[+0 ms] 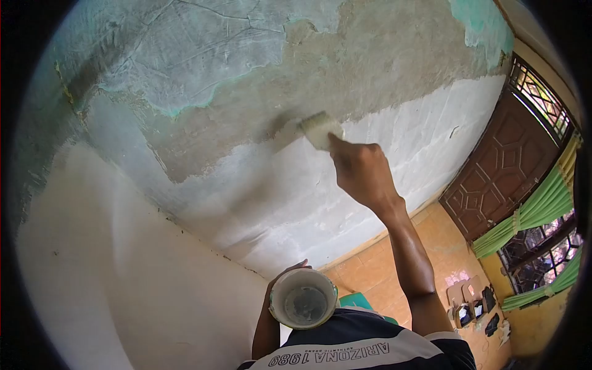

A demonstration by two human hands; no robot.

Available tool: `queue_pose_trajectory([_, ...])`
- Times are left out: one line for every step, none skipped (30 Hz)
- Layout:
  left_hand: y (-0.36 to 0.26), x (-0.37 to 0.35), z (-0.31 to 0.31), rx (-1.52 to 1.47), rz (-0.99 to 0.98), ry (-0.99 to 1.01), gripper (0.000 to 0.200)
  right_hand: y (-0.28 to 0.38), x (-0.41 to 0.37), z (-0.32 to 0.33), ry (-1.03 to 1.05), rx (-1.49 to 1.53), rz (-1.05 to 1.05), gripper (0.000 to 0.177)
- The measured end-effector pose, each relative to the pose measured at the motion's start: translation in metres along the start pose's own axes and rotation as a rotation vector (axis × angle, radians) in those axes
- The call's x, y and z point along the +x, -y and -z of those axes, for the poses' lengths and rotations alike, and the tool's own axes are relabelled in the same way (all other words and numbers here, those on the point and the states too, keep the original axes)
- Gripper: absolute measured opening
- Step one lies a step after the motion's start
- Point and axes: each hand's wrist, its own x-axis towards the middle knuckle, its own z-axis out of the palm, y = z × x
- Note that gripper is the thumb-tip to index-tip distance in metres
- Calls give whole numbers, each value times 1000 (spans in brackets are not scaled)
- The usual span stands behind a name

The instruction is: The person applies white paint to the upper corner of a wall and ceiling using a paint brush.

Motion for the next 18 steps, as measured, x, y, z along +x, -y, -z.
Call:
queue_pose_trajectory([-1, 1, 0, 3, 33, 5, 22, 5, 4, 5, -82, 47, 6, 37])
queue_pose_trajectory([-2, 2, -1, 4, 66, 11, 22, 12, 7, 9, -128, 58, 1, 39])
queue_pose_trajectory([-3, 3, -1, 4, 98, 16, 22, 15, 8, 10, -125, 58, 1, 39])
queue_pose_trajectory([-3, 3, -2, 3, 129, 21, 23, 18, 8, 10, -148, 38, -23, 40])
queue_pose_trajectory([-2, 3, -2, -1, 128, 20, 23, 19, 7, 9, -171, 19, -46, 41])
queue_pose_trajectory([-2, 1, -4, 19, 86, -16, 23, 13, 4, -1, -169, 20, -44, 41])
queue_pose_trajectory([-1, -2, -7, 41, 45, -52, 23, 0, -3, -18, -134, -36, 15, 43])
queue_pose_trajectory([-3, -8, -14, 41, 46, -52, 23, -9, -10, -31, -100, -94, 71, 44])
queue_pose_trajectory([-4, -16, -24, 48, 31, -89, 23, -10, -16, -36, -34, -138, 34, 44])
queue_pose_trajectory([-5, -19, -29, 52, 17, -126, 23, -11, -22, -37, 45, -153, -1, 42])
queue_pose_trajectory([-6, -12, -23, 50, 18, -127, 23, -13, -27, -36, 125, -166, -37, 40])
queue_pose_trajectory([-12, -10, -22, 31, 90, -55, 24, -10, -28, -32, 129, -164, -40, 40])
queue_pose_trajectory([-12, -9, -21, 11, 165, 16, 24, -7, -29, -25, 197, -165, -74, 36])
queue_pose_trajectory([-5, -11, -20, 7, 172, 17, 24, -4, -30, -16, 265, -169, -106, 33])
queue_pose_trajectory([-5, -38, -52, 91, 34, -47, 24, -2, -27, -10, 271, -174, -107, 33])
queue_pose_trajectory([-4, -53, -70, 176, -104, -112, 24, 0, -22, -4, 248, -153, -83, 33])
queue_pose_trajectory([-3, -43, -57, 175, -101, -111, 24, 1, -17, -2, 223, -130, -60, 33])
queue_pose_trajectory([-5, -24, -34, 100, -7, -28, 24, 0, -12, -5, 108, -78, -52, 34])
